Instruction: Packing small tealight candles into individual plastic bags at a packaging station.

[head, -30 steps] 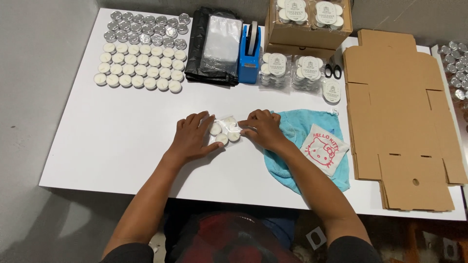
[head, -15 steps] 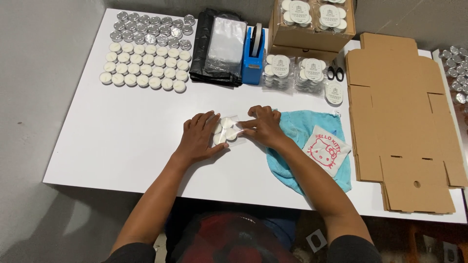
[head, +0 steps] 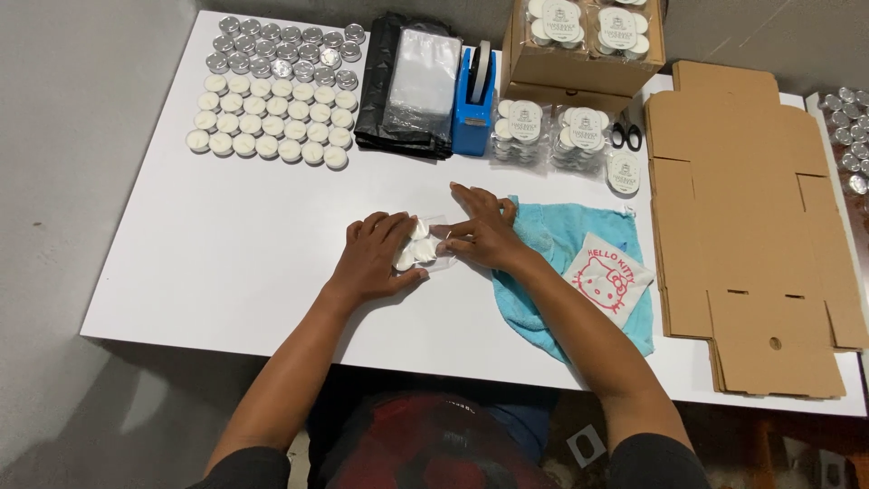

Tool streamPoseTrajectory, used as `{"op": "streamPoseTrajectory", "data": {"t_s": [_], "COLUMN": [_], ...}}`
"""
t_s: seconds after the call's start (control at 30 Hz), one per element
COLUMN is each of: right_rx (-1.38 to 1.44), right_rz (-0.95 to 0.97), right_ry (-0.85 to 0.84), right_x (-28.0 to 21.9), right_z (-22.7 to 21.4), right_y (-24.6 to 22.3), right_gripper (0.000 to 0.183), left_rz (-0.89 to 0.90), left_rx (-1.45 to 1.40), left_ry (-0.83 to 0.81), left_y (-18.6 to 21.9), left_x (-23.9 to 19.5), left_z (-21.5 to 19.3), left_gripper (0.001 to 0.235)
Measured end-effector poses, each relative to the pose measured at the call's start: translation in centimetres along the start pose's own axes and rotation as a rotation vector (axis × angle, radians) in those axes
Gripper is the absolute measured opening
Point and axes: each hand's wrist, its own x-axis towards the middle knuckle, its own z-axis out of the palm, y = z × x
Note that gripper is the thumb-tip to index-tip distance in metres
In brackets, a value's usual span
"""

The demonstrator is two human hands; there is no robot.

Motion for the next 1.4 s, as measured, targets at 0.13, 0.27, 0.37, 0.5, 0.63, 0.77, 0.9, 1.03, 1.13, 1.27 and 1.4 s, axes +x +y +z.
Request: {"op": "streamPoseTrajectory", "data": {"t_s": [0.13, 0.27, 0.37, 0.5, 0.63, 0.77, 0.9, 1.03, 1.13, 1.27, 1.4], "right_rx": [0.059, 0.122, 0.126, -0.001, -0.017, 0.035, 0.01, 0.076, 0.019, 0.004, -0.058], "right_rz": [-0.041, -0.056, -0.073, -0.097, -0.101, -0.11, -0.128, -0.143, -0.127, -0.117, -0.119], "right_ry": [0.053, 0.077, 0.09, 0.109, 0.112, 0.112, 0.135, 0.127, 0.104, 0.111, 0.119], "right_x": [0.0, 0.0, 0.1, 0.6, 0.6, 0.2, 0.5, 0.1, 0.1, 0.1, 0.1], "right_z": [-0.1, -0.3, -0.7, 0.9, 1.3, 0.9, 1.8, 1.4, 1.2, 1.6, 1.9], "right_y": [0.0, -0.2, -0.9, -0.1, 0.5, 0.0, 0.2, -0.4, -0.4, -0.6, -0.7], "right_gripper": [0.027, 0.026, 0.027, 0.026, 0.026, 0.026, 0.032, 0.03, 0.038, 0.037, 0.04], "left_rz": [0.001, -0.022, 0.001, 0.009, 0.006, 0.011, 0.01, 0.015, 0.01, 0.004, 0.015], "left_rx": [-0.04, -0.007, 0.007, 0.021, 0.024, 0.017, 0.046, 0.056, 0.07, 0.086, 0.096], "left_ry": [0.015, 0.052, 0.042, -0.017, -0.025, -0.026, -0.043, -0.037, -0.06, -0.07, -0.053], "left_y": [-0.4, -0.8, -0.5, 0.0, 0.2, 0.3, 0.5, 0.3, 0.5, 0.5, 0.6], "left_x": [-0.3, -0.4, -0.2, 0.2, 0.1, 0.1, 0.0, 0.0, 0.2, 0.2, 0.1], "left_z": [-0.3, 0.0, 0.1, -0.1, -0.4, -0.3, -0.3, 0.0, -0.2, 0.0, 0.1], "left_gripper": [0.094, 0.097, 0.096, 0.097, 0.097, 0.096, 0.096, 0.094, 0.094, 0.095, 0.096]}}
